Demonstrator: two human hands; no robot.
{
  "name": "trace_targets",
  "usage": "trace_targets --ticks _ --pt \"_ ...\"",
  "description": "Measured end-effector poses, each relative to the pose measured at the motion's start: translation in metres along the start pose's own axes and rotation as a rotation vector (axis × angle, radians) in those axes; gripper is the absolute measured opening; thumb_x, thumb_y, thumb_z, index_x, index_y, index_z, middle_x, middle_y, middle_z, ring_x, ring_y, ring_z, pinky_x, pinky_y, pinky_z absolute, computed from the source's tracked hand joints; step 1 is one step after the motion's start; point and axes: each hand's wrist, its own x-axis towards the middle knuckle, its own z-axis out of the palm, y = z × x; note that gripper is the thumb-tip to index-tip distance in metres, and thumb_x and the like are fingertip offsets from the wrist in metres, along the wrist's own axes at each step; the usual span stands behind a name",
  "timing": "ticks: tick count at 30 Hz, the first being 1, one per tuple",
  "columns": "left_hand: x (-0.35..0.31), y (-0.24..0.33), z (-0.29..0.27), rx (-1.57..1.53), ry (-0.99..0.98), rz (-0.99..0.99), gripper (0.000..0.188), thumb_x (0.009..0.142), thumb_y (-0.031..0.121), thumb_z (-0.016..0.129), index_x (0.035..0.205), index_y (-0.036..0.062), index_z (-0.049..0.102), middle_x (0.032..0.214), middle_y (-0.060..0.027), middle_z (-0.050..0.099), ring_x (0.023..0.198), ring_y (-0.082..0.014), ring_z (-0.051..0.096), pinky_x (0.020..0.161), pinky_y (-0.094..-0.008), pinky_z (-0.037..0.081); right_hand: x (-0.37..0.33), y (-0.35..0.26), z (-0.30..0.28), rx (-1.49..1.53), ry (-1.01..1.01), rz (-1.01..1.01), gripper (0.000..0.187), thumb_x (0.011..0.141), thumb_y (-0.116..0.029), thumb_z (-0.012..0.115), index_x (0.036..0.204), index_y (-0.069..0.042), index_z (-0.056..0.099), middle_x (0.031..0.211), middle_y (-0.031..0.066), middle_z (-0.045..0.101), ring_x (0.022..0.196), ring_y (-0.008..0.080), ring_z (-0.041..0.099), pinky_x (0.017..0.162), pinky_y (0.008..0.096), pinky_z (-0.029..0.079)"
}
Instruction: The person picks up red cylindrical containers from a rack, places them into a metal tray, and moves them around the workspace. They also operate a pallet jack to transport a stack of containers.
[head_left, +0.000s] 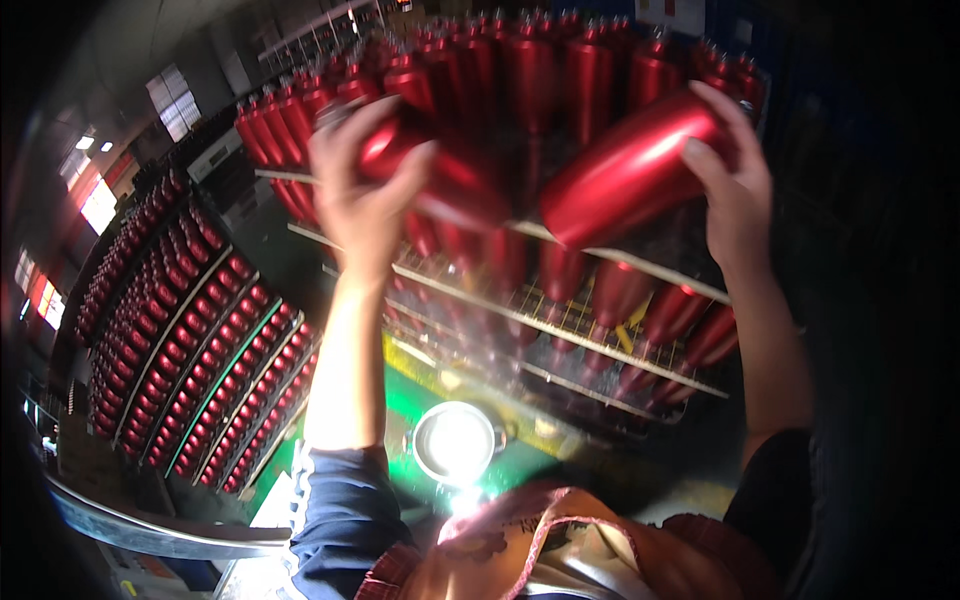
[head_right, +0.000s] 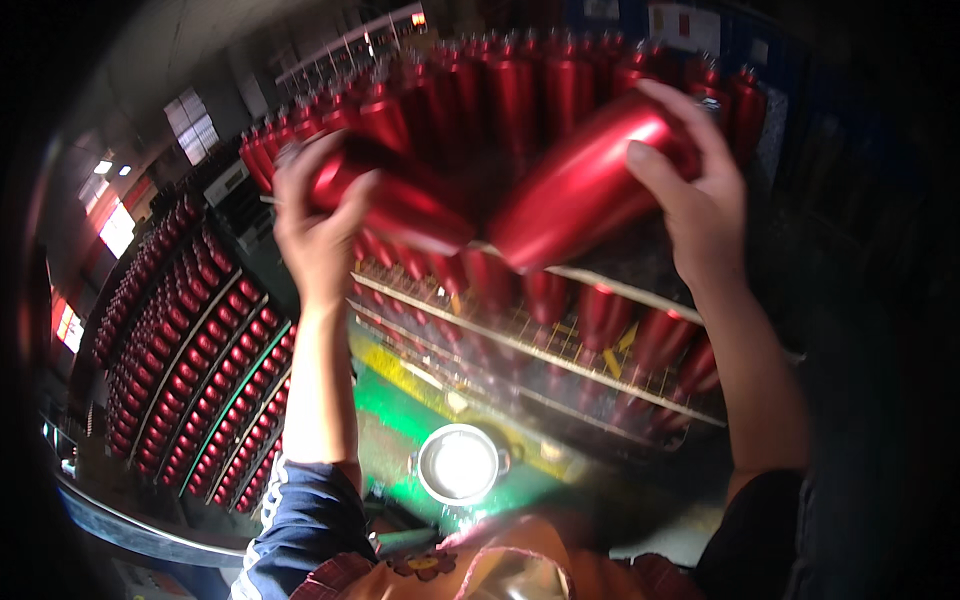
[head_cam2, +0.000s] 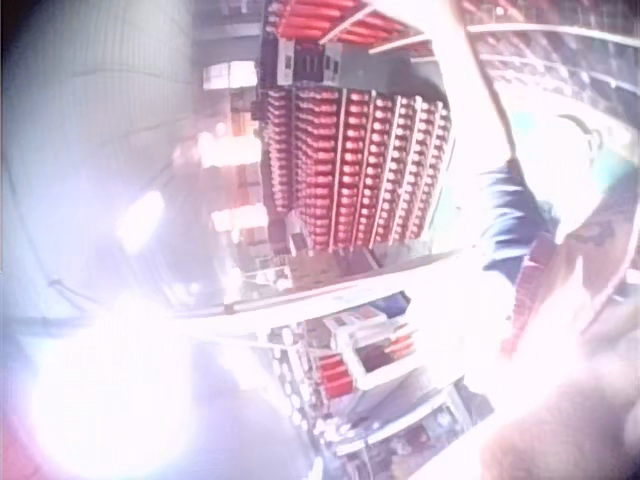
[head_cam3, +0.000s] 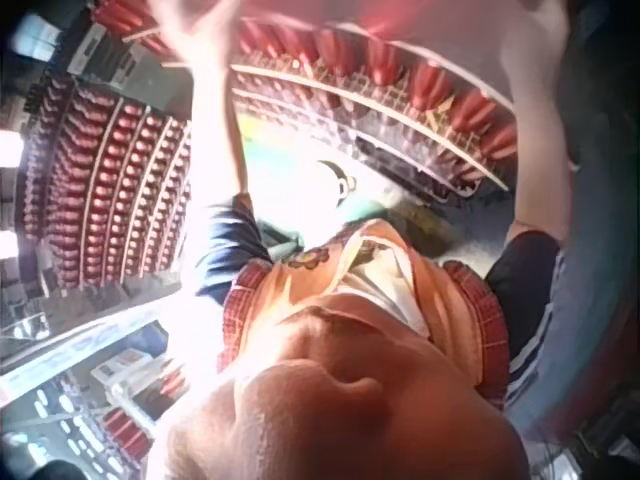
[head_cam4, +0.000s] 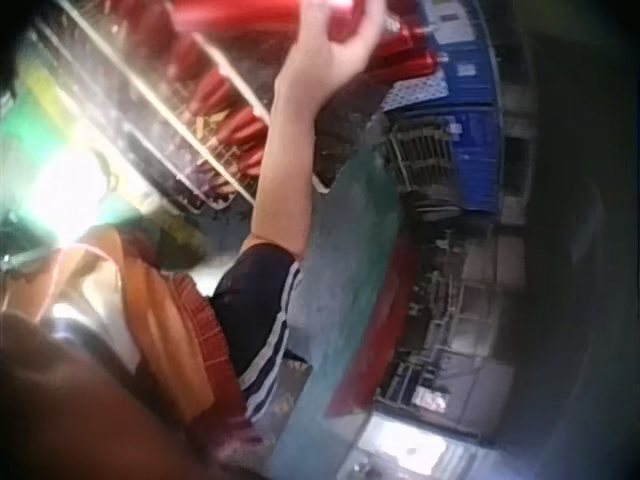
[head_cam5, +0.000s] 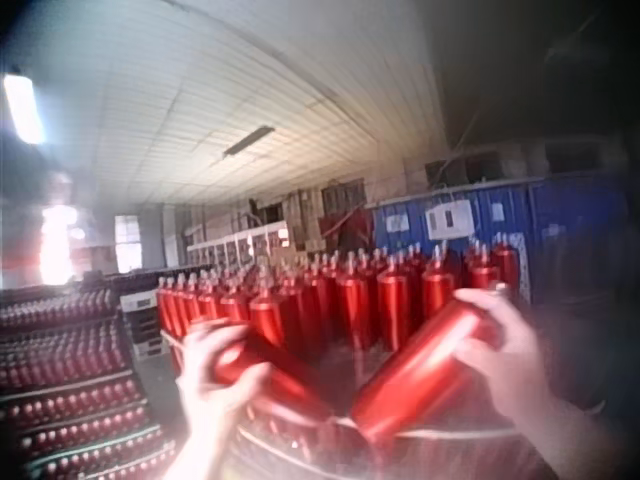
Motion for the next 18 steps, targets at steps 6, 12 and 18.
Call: trace_targets --ticks 6,12,18 --pt "-0.167 -0.057 -0.131 -0.987 0.092 -1.258 0.042 0.089 0.021 0.07 0.125 0.0039 0.057 0.114 -0.0081 0.065 0.107 -0.0218 0.062 0.097 -0.0389 0.05 -0.124 0.063 0.09 0.768 0.156 0.705 0.052 0.098 -0.028 0.052 0.144 -0.007 0.042 0.134 0.0129 0.055 0.124 0.0242 0.054 0.11 0.0412 0.04" --pt "-0.404 -0.094 -0.193 -1.319 0.337 -2.223 0.043 0.087 0.035 0.068 0.118 0.006 0.061 0.115 -0.0114 0.063 0.106 -0.0282 0.058 0.089 -0.04 0.055 -0.229 0.187 0.215 1.248 -0.022 1.418 0.049 0.099 -0.043 0.049 0.119 0.0 0.06 0.116 0.02 0.065 0.104 0.0311 0.066 0.094 0.0484 0.054" --pt "-0.492 -0.14 -0.214 -1.554 0.714 -2.456 0.049 0.08 0.041 0.071 0.117 0.0088 0.064 0.118 -0.0146 0.061 0.109 -0.0345 0.054 0.083 -0.0419 0.06 -0.285 0.24 0.286 1.09 0.193 1.643 0.055 0.095 -0.052 0.051 0.122 -0.004 0.058 0.123 0.0218 0.06 0.111 0.0353 0.06 0.094 0.0513 0.054"
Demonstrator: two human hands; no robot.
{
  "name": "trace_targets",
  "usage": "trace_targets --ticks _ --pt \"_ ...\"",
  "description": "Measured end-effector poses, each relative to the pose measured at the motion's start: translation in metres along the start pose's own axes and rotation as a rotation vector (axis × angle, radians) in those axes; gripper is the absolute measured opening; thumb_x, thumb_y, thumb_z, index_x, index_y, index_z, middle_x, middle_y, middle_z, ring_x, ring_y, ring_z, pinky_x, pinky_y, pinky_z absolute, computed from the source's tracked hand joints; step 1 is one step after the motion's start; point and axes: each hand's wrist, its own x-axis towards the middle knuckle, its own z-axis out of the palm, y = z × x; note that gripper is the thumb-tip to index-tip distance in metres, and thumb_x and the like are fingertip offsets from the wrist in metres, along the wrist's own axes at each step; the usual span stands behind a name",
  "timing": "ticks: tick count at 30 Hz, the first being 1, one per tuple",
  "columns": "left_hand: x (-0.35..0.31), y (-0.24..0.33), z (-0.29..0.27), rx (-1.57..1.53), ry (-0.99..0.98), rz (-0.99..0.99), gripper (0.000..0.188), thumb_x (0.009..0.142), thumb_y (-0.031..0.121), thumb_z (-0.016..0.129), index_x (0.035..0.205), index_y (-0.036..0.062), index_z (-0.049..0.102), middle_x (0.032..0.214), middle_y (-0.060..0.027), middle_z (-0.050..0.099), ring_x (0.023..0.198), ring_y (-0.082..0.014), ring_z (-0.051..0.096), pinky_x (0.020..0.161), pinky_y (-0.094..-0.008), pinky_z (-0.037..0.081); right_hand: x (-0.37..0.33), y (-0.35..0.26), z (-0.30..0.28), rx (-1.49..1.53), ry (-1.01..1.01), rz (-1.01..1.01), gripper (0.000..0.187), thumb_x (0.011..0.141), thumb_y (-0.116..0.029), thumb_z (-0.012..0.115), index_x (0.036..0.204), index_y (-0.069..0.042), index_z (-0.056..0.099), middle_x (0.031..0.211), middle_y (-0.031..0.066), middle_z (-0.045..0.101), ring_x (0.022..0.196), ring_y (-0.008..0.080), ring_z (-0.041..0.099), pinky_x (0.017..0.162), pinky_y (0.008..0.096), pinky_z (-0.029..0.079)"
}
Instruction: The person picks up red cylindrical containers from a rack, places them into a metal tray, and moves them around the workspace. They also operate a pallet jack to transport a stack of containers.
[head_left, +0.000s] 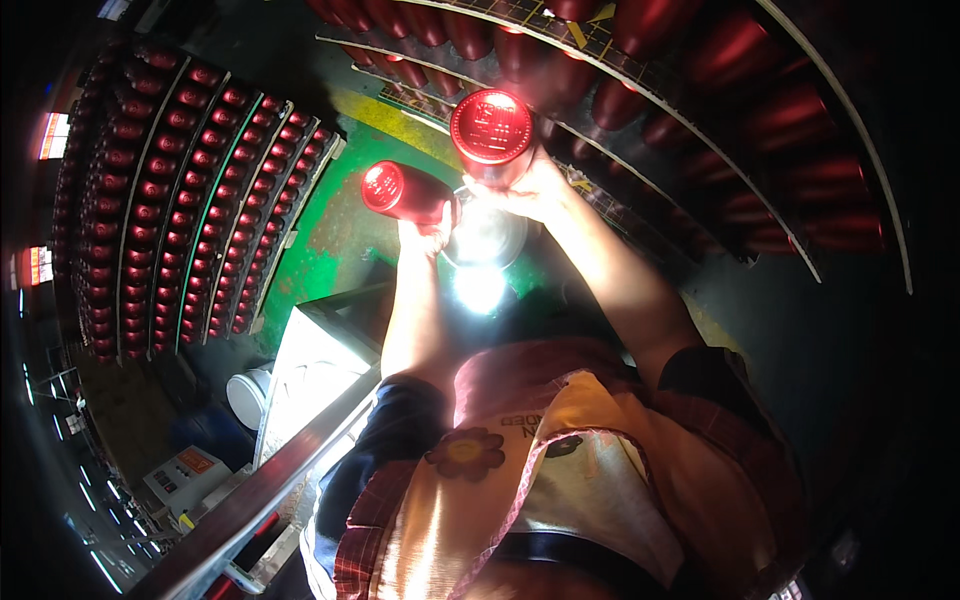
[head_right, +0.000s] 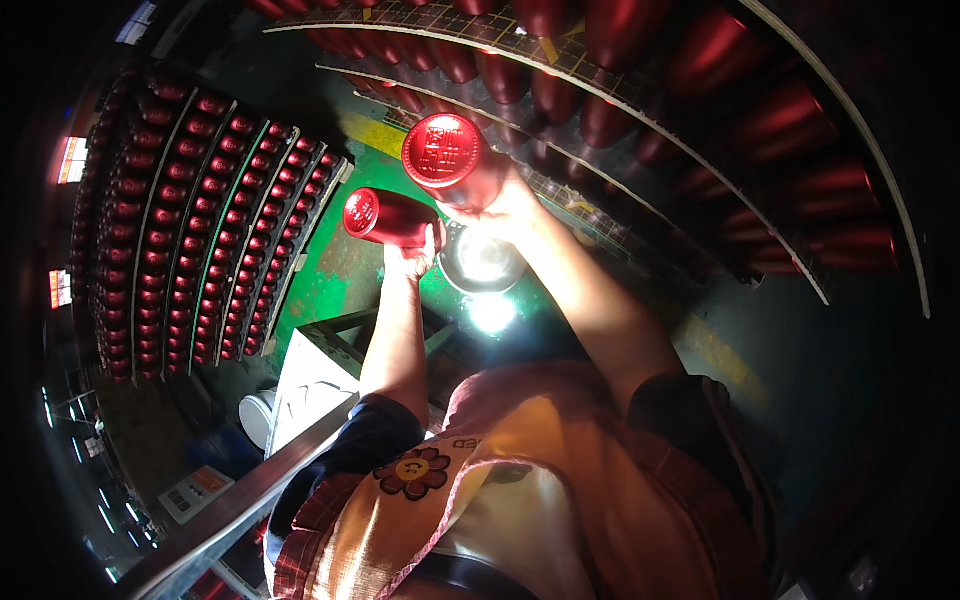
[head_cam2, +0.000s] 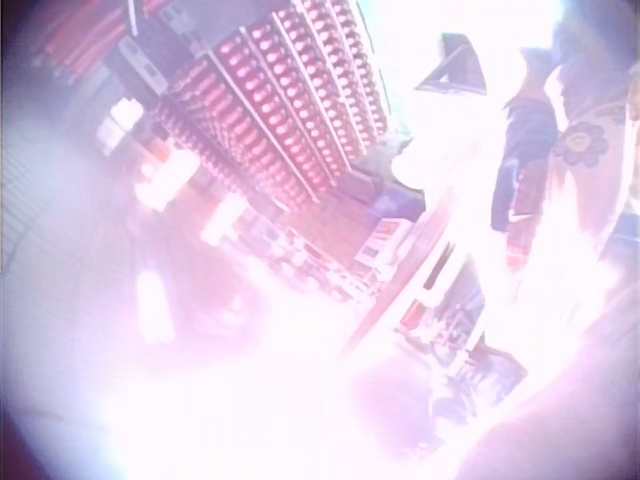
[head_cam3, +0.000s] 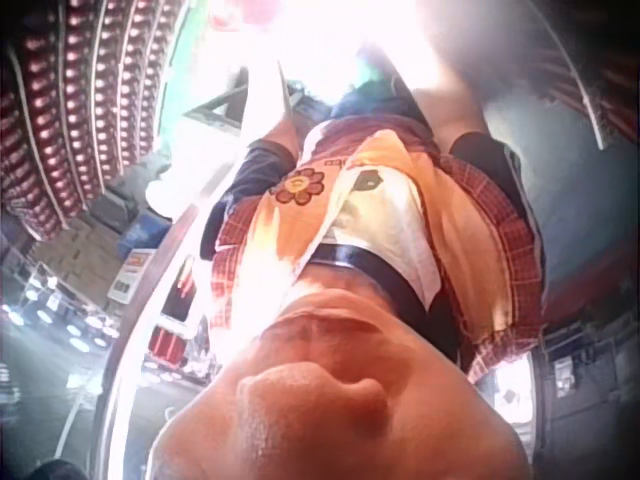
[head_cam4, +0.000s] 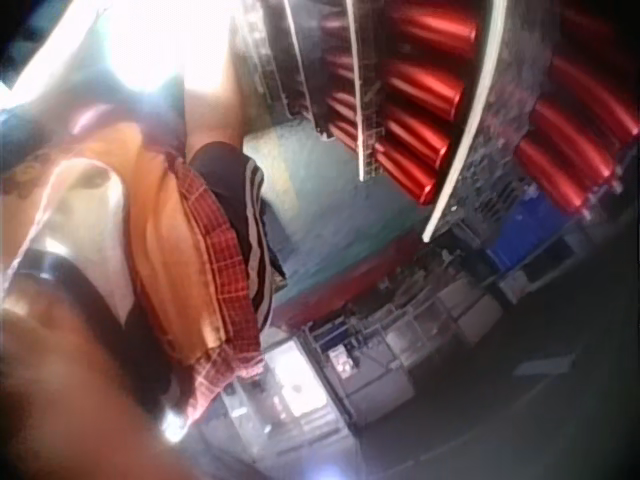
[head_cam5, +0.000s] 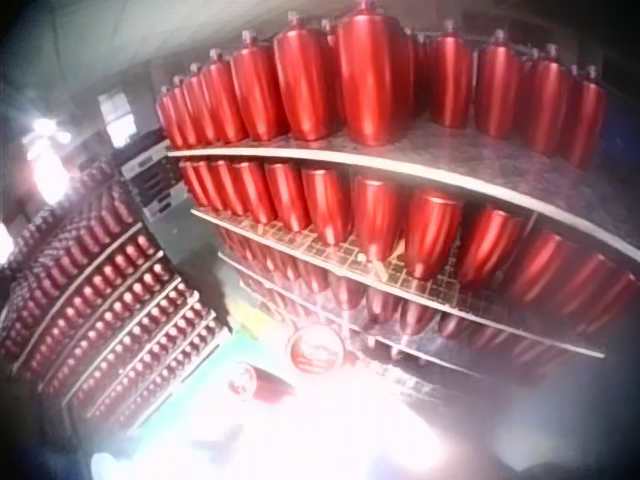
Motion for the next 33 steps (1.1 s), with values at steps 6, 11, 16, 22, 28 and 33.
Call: trace_targets --ticks 6,11,16,22,28,33 --pt "-0.009 -0.006 0.025 -0.179 -0.115 -0.099 0.053 0.076 0.044 0.073 0.116 0.0101 0.065 0.12 -0.0168 0.059 0.11 -0.0376 0.051 0.078 -0.0421 0.062 0.035 0.027 -0.022 0.233 -0.262 0.191 0.049 0.093 -0.04 0.058 0.118 0.002 0.056 0.109 0.0233 0.061 0.099 0.0368 0.063 0.087 0.0464 0.058" --pt "-0.04 -0.047 0.021 -0.078 -0.196 0.241 0.062 0.089 0.055 0.052 0.124 0.0032 0.056 0.121 -0.0264 0.057 0.106 -0.0495 0.057 0.081 -0.0555 0.06 0.017 0.041 -0.05 0.017 -0.356 0.063 0.041 0.086 -0.013 0.063 0.121 0.006 0.053 0.116 0.0276 0.058 0.106 0.0378 0.061 0.087 0.0473 0.057" --pt "-0.136 -0.129 -0.043 0.308 -0.477 0.437 0.057 0.094 0.043 0.054 0.129 -0.0022 0.051 0.114 -0.0249 0.064 0.107 -0.0396 0.063 0.092 -0.0582 0.053 -0.035 0.045 -0.11 0.484 -0.313 0.458 0.072 0.089 -0.041 0.061 0.142 0.001 0.037 0.138 0.0282 0.044 0.124 0.0478 0.046 0.097 0.0639 0.045" --pt "-0.332 -0.21 -0.145 0.498 0.069 0.749 0.05 0.092 0.036 0.059 0.126 -0.0005 0.056 0.113 -0.0199 0.065 0.106 -0.0322 0.064 0.092 -0.0501 0.054 -0.125 0.047 -0.185 0.358 -0.426 0.771 0.064 0.09 -0.047 0.061 0.141 -0.011 0.048 0.152 0.0178 0.037 0.133 0.0444 0.04 0.102 0.0595 0.044" --pt "-0.542 -0.193 -0.171 0.827 0.746 1.566 0.036 0.086 0.021 0.07 0.118 0.0042 0.067 0.109 -0.0098 0.068 0.099 -0.0195 0.065 0.092 -0.0348 0.052 -0.202 0.087 -0.19 -0.499 -0.18 0.248 0.042 0.094 -0.039 0.052 0.129 -0.016 0.058 0.121 0.0099 0.064 0.109 0.0312 0.062 0.092 0.0495 0.053" --pt "-0.623 -0.088 -0.194 0.963 1.703 2.008 0.041 0.071 0.027 0.081 0.11 0.0181 0.074 0.121 -0.013 0.058 0.106 -0.0286 0.059 0.094 -0.0381 0.049 -0.214 0.19 -0.146 -0.689 -0.208 0.228 0.046 0.095 -0.035 0.056 0.136 -0.016 0.053 0.126 0.0054 0.062 0.113 0.0247 0.06 0.099 0.0423 0.049"
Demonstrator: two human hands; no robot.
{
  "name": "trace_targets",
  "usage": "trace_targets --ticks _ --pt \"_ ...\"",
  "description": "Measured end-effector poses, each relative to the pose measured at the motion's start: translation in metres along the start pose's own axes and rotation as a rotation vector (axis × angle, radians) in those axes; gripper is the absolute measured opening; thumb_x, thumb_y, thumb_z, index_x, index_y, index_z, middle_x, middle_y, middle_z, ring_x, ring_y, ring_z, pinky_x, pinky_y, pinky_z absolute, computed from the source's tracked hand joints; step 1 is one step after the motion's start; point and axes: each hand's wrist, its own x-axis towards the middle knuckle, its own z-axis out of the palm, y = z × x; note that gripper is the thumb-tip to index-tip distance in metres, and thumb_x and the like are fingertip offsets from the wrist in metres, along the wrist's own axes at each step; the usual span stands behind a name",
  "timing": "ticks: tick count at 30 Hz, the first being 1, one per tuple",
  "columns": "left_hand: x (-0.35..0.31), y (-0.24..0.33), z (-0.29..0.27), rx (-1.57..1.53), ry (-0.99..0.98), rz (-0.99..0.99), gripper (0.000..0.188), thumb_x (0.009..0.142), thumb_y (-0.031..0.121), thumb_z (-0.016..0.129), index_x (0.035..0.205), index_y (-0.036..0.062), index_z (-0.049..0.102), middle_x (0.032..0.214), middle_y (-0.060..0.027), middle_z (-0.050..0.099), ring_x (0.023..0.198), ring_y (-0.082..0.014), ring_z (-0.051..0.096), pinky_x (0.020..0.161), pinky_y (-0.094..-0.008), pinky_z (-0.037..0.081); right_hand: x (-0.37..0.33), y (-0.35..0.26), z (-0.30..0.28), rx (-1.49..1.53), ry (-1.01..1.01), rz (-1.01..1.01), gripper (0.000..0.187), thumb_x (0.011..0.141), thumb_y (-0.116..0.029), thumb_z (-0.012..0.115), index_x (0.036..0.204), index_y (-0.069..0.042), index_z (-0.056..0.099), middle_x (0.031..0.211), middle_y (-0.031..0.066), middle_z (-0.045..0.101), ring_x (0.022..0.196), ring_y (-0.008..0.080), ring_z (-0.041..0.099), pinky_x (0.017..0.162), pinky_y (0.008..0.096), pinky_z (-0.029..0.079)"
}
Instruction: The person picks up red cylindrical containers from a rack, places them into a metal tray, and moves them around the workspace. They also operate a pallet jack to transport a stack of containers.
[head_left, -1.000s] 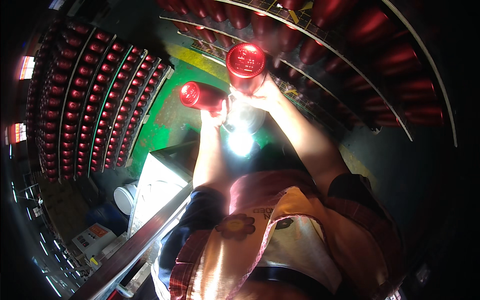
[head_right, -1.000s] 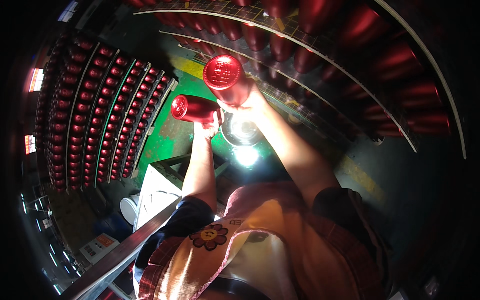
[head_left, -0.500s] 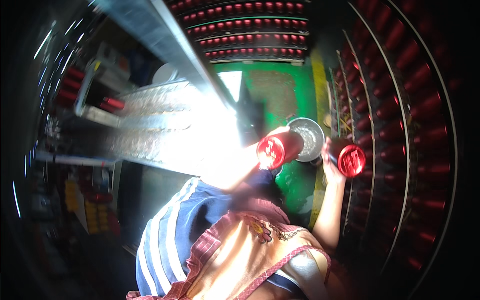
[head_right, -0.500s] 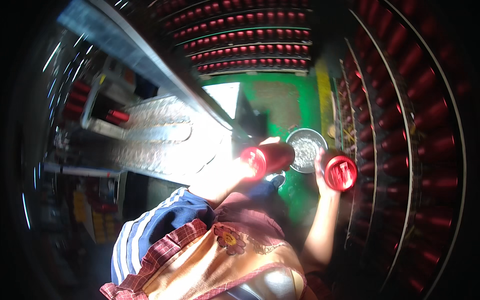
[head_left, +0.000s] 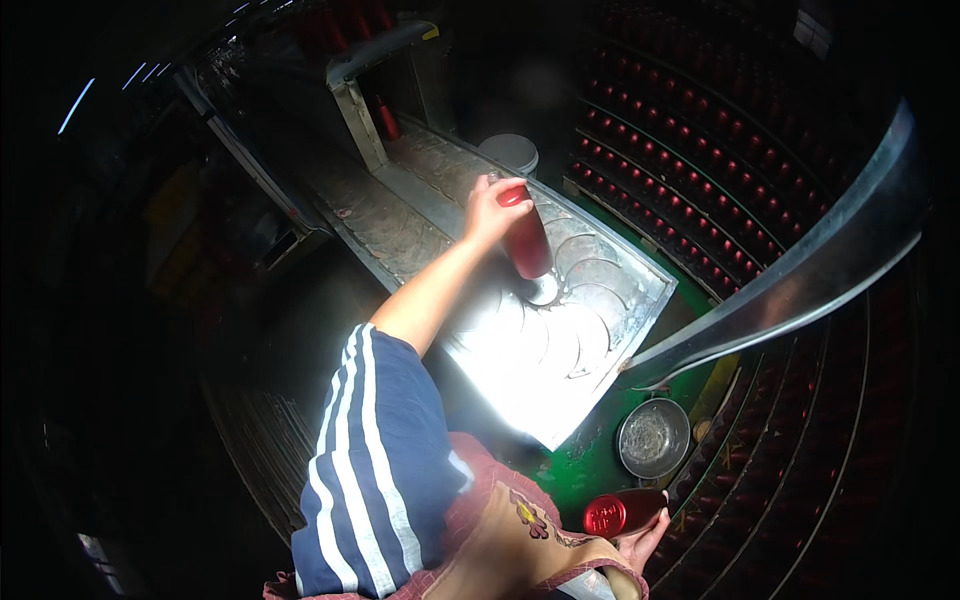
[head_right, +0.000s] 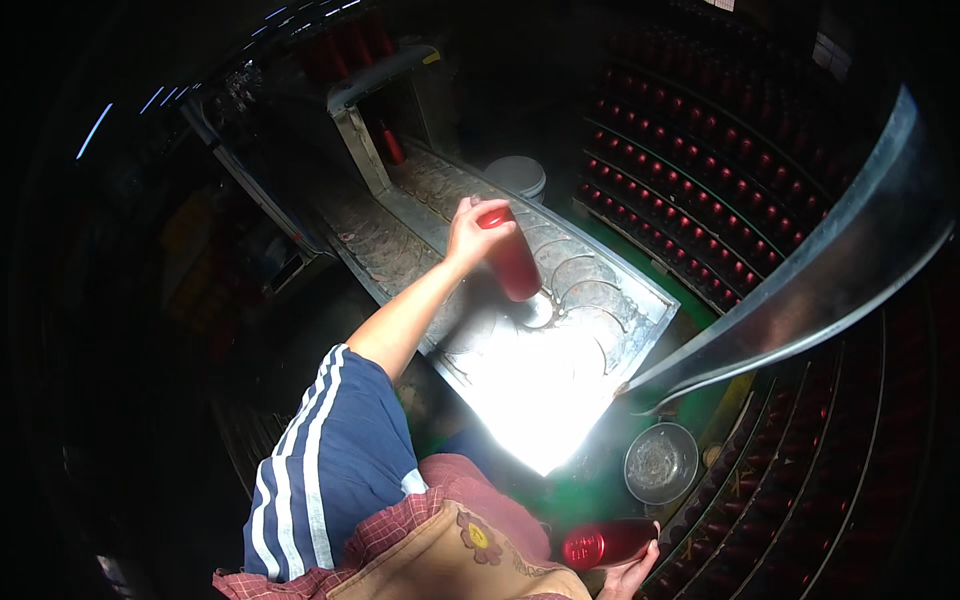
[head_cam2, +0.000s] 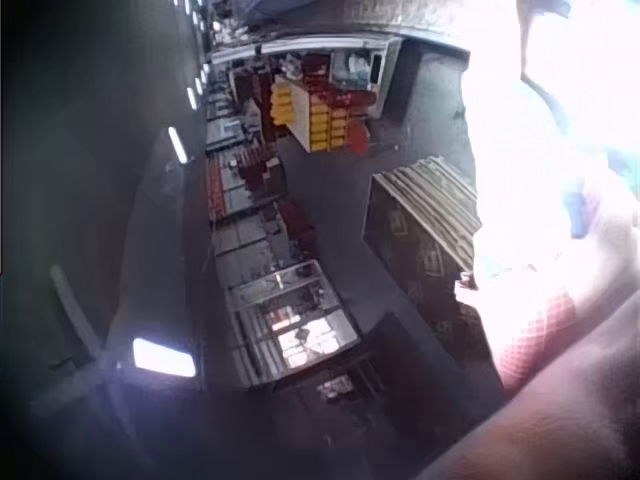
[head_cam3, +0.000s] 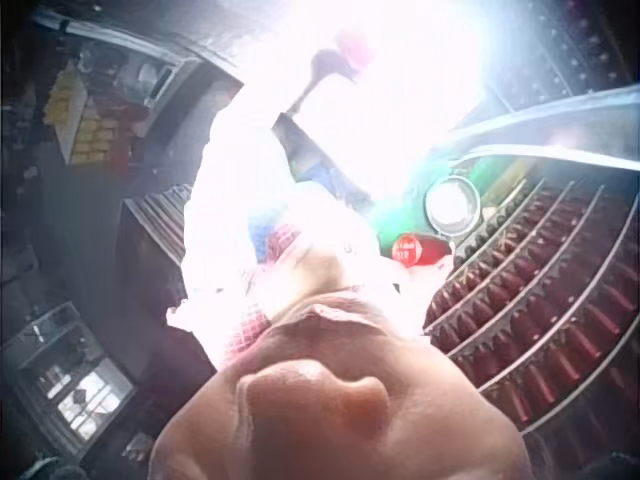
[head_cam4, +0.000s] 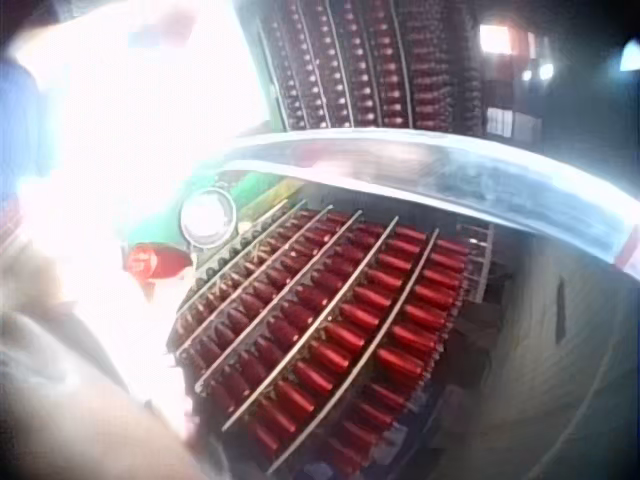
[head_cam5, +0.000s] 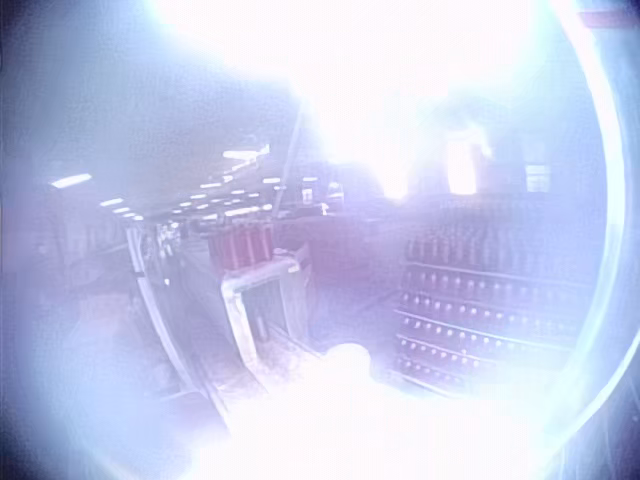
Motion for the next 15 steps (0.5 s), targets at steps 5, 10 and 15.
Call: trace_targets --ticks 5,10,15 --pt "0.089 -0.096 0.08 0.016 0.08 0.06 0.04 0.066 0.022 0.081 0.106 0.0255 0.076 0.129 -0.0102 0.054 0.112 -0.0344 0.05 0.098 -0.0412 0.047 0.028 0.048 0.174 -0.319 -0.047 -0.2 0.061 0.093 -0.033 0.06 0.145 -0.008 0.04 0.13 0.0097 0.057 0.116 0.0231 0.058 0.1 0.0383 0.048" --pt "0.125 -0.16 0.11 0.034 -0.021 0.102 0.038 0.068 0.015 0.08 0.105 0.0254 0.076 0.138 -0.0106 0.047 0.121 -0.0358 0.045 0.103 -0.0412 0.044 0.101 0.08 0.338 -0.756 -0.109 -0.611 0.047 0.085 -0.015 0.067 0.13 -0.009 0.057 0.13 0.013 0.056 0.119 0.0291 0.054 0.102 0.0415 0.044" --pt "0.118 -0.163 0.057 -0.047 0.098 0.194 0.038 0.072 0.013 0.079 0.108 0.0233 0.075 0.148 -0.0155 0.039 0.129 -0.0376 0.04 0.104 -0.0408 0.042 0.225 0.131 0.455 -1.214 -0.317 -1.009 0.046 0.077 -0.007 0.074 0.122 -0.008 0.063 0.137 0.017 0.048 0.127 0.0314 0.047 0.106 0.04 0.039"
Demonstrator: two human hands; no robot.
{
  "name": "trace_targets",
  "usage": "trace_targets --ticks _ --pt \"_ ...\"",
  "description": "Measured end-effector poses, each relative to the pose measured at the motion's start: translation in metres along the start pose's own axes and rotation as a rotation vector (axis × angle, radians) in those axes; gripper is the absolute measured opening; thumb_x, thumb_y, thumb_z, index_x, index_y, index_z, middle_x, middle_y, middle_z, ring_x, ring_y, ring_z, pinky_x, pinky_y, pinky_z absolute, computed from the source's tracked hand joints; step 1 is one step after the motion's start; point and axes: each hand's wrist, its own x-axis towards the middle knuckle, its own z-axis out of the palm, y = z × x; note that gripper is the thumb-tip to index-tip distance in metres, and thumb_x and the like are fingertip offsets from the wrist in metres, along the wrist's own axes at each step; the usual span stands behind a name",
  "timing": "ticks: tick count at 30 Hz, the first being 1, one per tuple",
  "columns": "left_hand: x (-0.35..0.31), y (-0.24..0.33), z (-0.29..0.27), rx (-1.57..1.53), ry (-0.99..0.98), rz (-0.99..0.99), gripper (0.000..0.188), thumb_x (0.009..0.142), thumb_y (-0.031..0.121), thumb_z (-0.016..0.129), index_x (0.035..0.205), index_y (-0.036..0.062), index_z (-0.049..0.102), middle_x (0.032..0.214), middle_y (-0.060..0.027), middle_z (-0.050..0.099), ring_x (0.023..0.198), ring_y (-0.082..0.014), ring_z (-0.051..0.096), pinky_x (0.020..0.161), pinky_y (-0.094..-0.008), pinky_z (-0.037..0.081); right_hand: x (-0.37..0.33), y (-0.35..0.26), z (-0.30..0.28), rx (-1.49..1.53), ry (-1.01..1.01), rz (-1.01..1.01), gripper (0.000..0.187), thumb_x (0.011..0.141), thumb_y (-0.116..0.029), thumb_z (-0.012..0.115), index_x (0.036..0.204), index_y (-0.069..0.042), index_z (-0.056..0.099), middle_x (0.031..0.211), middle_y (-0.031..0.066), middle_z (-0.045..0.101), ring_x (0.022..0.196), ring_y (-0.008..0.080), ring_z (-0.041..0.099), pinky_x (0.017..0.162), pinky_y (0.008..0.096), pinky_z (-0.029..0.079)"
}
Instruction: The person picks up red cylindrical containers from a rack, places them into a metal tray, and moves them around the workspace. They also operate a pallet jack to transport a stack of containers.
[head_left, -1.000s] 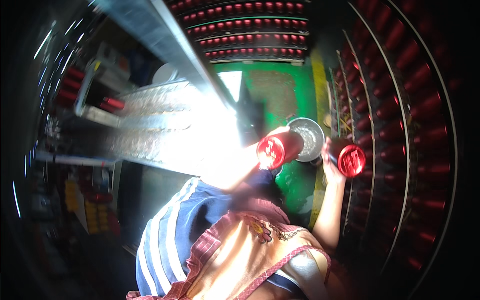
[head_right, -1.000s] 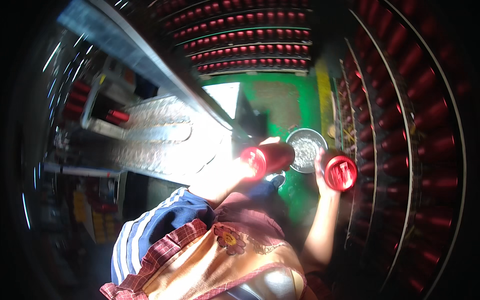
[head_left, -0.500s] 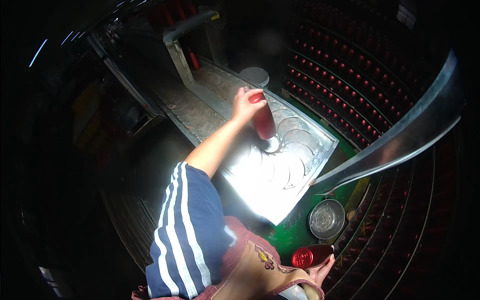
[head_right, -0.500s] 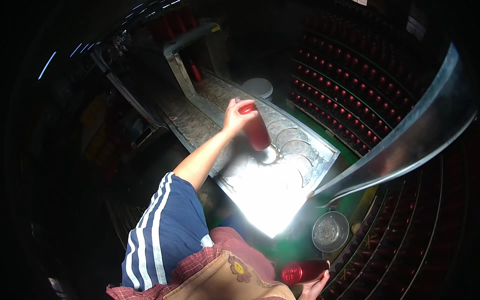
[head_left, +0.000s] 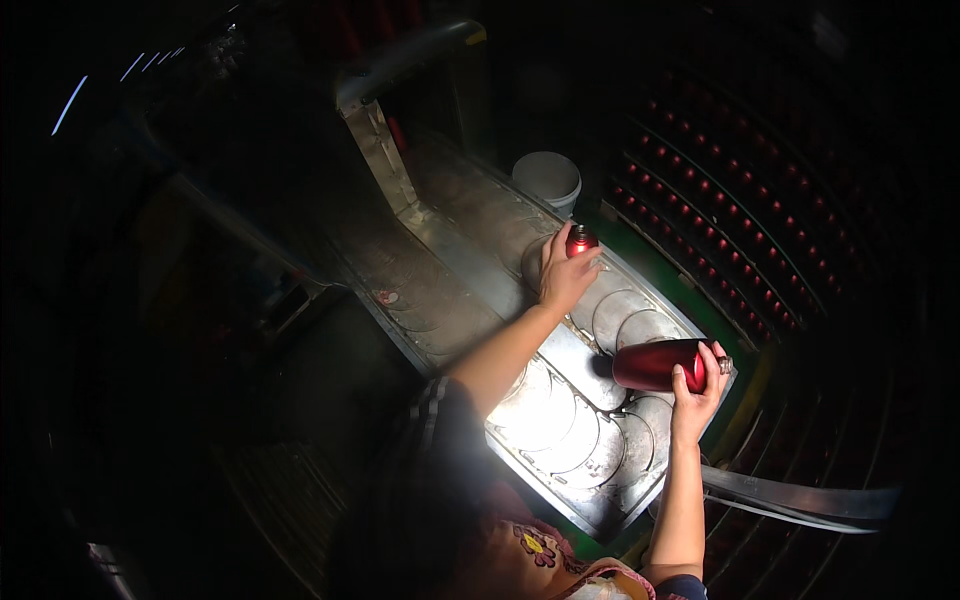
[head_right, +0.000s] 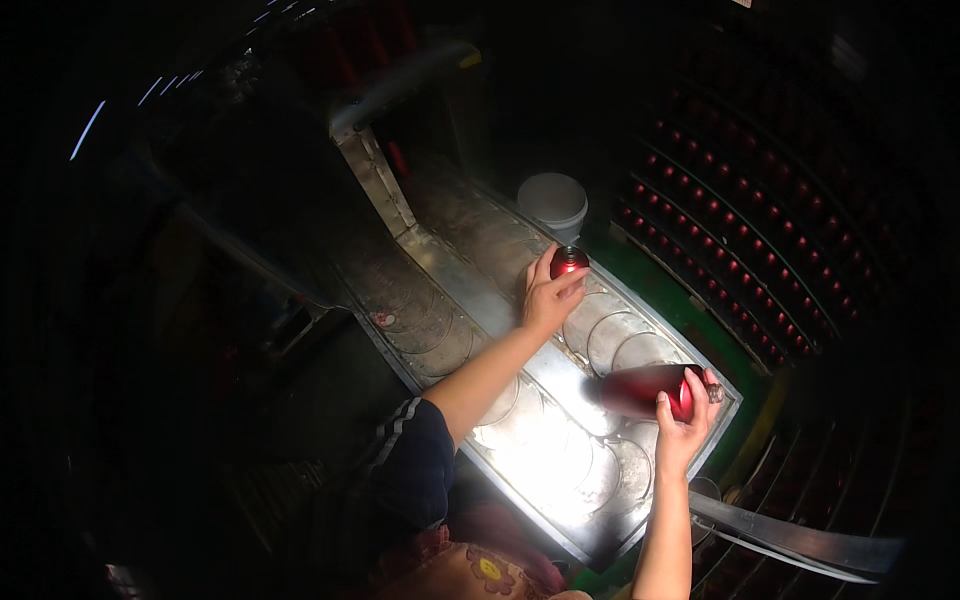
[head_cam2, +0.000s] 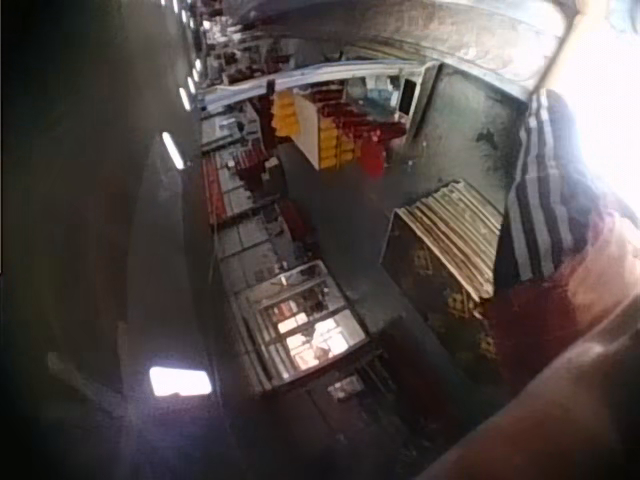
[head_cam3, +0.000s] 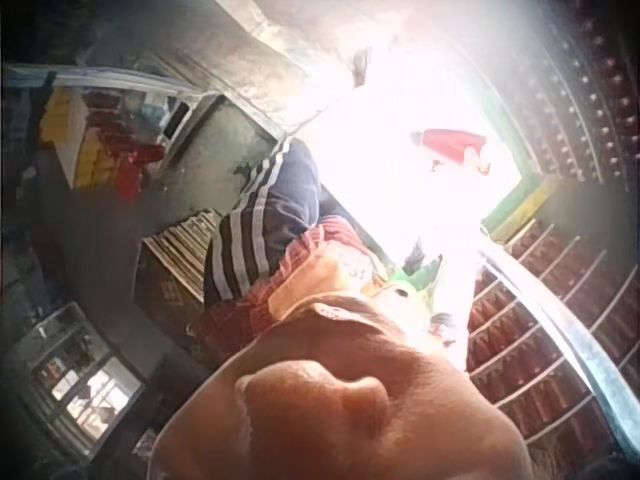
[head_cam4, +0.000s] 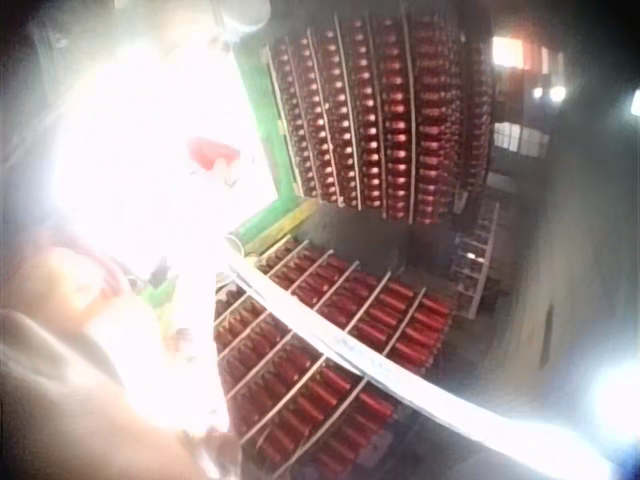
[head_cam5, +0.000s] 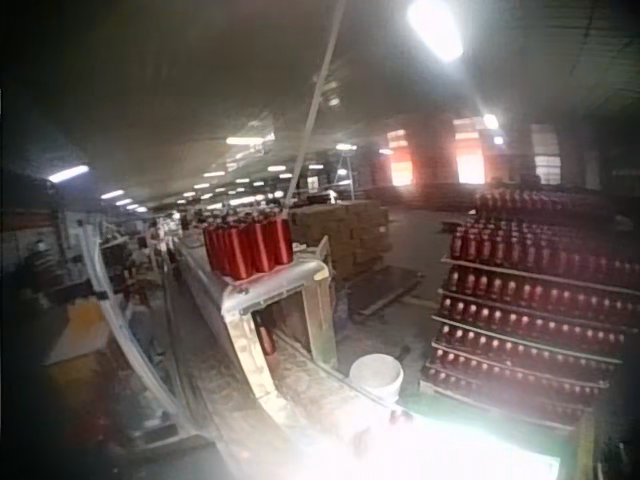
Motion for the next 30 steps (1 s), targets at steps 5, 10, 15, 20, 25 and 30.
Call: trace_targets --ticks 5,10,15,20,25,30 --pt "-0.051 0.023 -0.1 -0.256 -0.09 -0.174 0.035 0.08 0.004 0.071 0.113 0.0139 0.073 0.134 -0.0119 0.054 0.121 -0.0289 0.05 0.1 -0.0366 0.043 0.054 0.043 0.131 -0.152 -0.137 -0.014 0.048 0.07 -0.014 0.078 0.117 -0.024 0.068 0.14 0.016 0.043 0.127 0.0392 0.042 0.108 0.0446 0.039" --pt "-0.116 0.039 -0.156 -0.2 -0.181 -0.267 0.03 0.082 -0.001 0.067 0.111 0.0088 0.072 0.124 -0.0122 0.058 0.111 -0.0254 0.059 0.096 -0.0332 0.046 0.049 0.032 0.18 -0.241 -0.338 0.008 0.061 0.073 -0.015 0.079 0.129 -0.029 0.061 0.154 0.0189 0.029 0.136 0.0405 0.034 0.112 0.0441 0.035" --pt "-0.181 0.102 -0.139 -0.5 -0.341 -0.439 0.025 0.087 -0.001 0.063 0.11 0.0058 0.07 0.117 -0.0094 0.06 0.107 -0.02 0.061 0.092 -0.0284 0.049 0.004 -0.026 0.102 -0.003 -0.387 -0.077 0.062 0.077 -0.009 0.076 0.134 -0.025 0.059 0.151 0.0259 0.033 0.137 0.0432 0.035 0.114 0.044 0.031" --pt "-0.226 0.202 -0.098 -0.729 -0.532 -0.331 0.023 0.089 -0.001 0.06 0.108 0.0071 0.07 0.11 -0.0063 0.062 0.104 -0.0153 0.06 0.082 -0.0255 0.05 -0.11 -0.037 -0.099 0.357 -0.425 0.013 0.039 0.084 0.003 0.067 0.123 -0.002 0.065 0.137 0.0137 0.052 0.119 0.0237 0.057 0.095 0.0317 0.049" --pt "-0.271 0.355 -0.06 -0.812 -0.678 -0.204 0.016 0.086 0.003 0.061 0.099 0.0052 0.072 0.102 -0.0044 0.066 0.096 -0.0144 0.061 0.08 -0.0269 0.05 -0.226 -0.02 -0.347 0.267 -0.082 0.25 0.038 0.086 0.008 0.059 0.123 0.001 0.062 0.128 0.0115 0.054 0.112 0.0211 0.058 0.094 0.0322 0.05" --pt "-0.299 0.537 -0.017 -1.031 -0.912 -0.024 0.014 0.085 0.001 0.063 0.096 0.0033 0.072 0.1 -0.0049 0.065 0.087 -0.0135 0.062 0.075 -0.0233 0.049 -0.317 -0.051 -0.543 0.094 0.284 0.389 0.036 0.089 0.004 0.058 0.124 0.0 0.06 0.13 0.0081 0.051 0.113 0.0181 0.056 0.094 0.0295 0.05"
